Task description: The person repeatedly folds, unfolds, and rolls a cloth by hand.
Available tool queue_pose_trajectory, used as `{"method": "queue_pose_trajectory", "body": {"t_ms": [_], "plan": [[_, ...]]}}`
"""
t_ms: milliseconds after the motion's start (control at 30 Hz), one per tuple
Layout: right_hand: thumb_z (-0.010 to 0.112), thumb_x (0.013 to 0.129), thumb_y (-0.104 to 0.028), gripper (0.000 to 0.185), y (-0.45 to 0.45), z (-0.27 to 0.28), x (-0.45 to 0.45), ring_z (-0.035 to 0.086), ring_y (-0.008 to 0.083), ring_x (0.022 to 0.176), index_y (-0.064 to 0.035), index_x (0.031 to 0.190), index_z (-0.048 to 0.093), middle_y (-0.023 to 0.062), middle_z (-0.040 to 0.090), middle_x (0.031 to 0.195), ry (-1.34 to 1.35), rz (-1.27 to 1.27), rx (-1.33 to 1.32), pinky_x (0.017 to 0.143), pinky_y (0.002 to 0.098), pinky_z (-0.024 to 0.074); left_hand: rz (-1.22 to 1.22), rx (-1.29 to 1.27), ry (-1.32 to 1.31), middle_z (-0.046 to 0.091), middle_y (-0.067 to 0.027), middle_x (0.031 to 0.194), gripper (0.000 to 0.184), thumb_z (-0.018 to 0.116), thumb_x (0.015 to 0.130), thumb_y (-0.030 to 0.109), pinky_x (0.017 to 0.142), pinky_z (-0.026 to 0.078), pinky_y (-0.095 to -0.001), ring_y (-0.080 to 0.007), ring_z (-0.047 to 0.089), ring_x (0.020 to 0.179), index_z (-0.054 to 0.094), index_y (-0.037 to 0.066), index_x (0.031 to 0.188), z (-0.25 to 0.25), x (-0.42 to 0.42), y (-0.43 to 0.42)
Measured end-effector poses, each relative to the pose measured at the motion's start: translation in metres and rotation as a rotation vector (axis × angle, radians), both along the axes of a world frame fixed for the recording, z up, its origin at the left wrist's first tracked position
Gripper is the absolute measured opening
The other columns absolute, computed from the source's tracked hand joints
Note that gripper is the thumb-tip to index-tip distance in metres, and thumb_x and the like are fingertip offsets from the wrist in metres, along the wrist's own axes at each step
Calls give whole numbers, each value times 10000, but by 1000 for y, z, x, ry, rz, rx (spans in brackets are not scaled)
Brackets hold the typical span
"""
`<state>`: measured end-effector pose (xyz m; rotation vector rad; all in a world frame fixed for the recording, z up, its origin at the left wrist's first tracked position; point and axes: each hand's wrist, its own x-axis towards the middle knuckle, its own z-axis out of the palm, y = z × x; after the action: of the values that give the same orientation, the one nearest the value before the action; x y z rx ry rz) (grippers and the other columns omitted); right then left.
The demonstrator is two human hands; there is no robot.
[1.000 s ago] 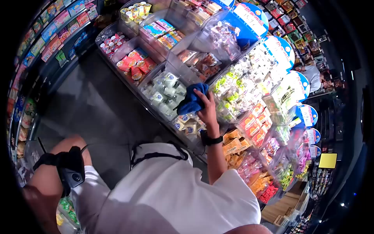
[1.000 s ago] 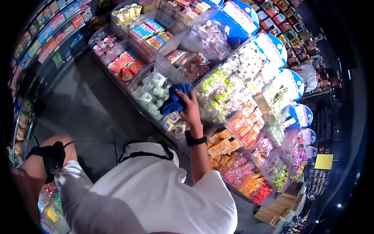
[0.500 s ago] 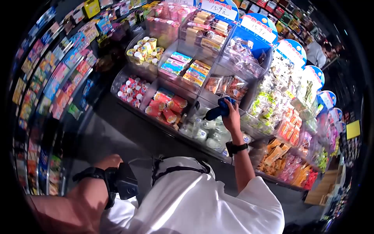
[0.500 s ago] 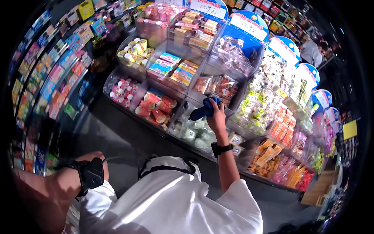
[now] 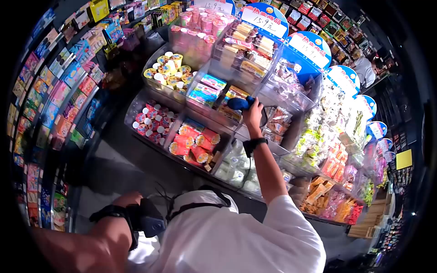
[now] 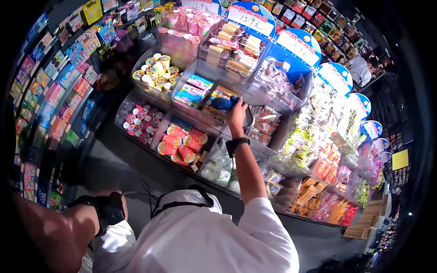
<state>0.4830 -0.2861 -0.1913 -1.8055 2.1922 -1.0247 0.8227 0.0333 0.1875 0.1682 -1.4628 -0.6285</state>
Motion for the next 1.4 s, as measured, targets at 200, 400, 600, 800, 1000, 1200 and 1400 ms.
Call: {"method": "queue_pose_trajectory", "body": {"t_ms": [200,400,600,800,1000,1200,1400], "plan": [[693,749,-175,658,-83,27,-28,589,523,1014,-43,1327,406,320,509,1192,-3,-29,162,890,529,512,-56,22,33,627,-22,1000,170,601,906,137,922,458,-296,-141,578,906,649,129,1070,10,-21,-33],[682,737,-154,677,-120,19,-42,575,559,1018,-51,1330,373,343,494,1200,-22,-49,149,887,554,507,-192,34,76,622,-16,1005,183,594,908,131,933,452,-290,-128,570,907,645,139,1084,5,-43,-80],[700,751,-120,659,-106,27,-39,581,519,1032,-38,1323,385,306,519,1211,-50,-105,122,902,538,498,-315,153,115,617,-9,1010,197,587,910,126,944,446,-284,-114,562,908,640,150,1098,1,-60,-105],[819,698,-221,682,-61,31,-21,598,482,1004,-45,1231,432,268,579,1125,-50,-95,104,836,543,515,-287,262,178,612,-3,1016,212,581,912,121,955,440,-278,-100,555,909,636,161,1112,20,-41,-105],[742,685,-49,938,27,35,28,585,507,971,-38,1465,221,300,514,1151,37,-43,207,778,548,526,-9,-401,513,646,13,873,72,571,898,142,718,483,-320,-137,593,809,623,142,848,-34,-22,-178],[691,695,-6,924,13,19,38,611,471,919,25,1481,206,288,520,1129,68,-151,215,767,519,537,18,233,-467,577,-191,1184,209,537,941,107,965,438,-403,-332,559,1104,566,-15,1109,-174,-118,-313],[592,871,-274,570,-50,13,-7,633,470,916,-70,1373,412,284,620,1090,34,-151,44,751,517,529,-5,570,-1047,461,-320,1366,606,413,961,555,1018,403,-538,-497,465,1231,495,82,1330,-325,-211,-388]]}}
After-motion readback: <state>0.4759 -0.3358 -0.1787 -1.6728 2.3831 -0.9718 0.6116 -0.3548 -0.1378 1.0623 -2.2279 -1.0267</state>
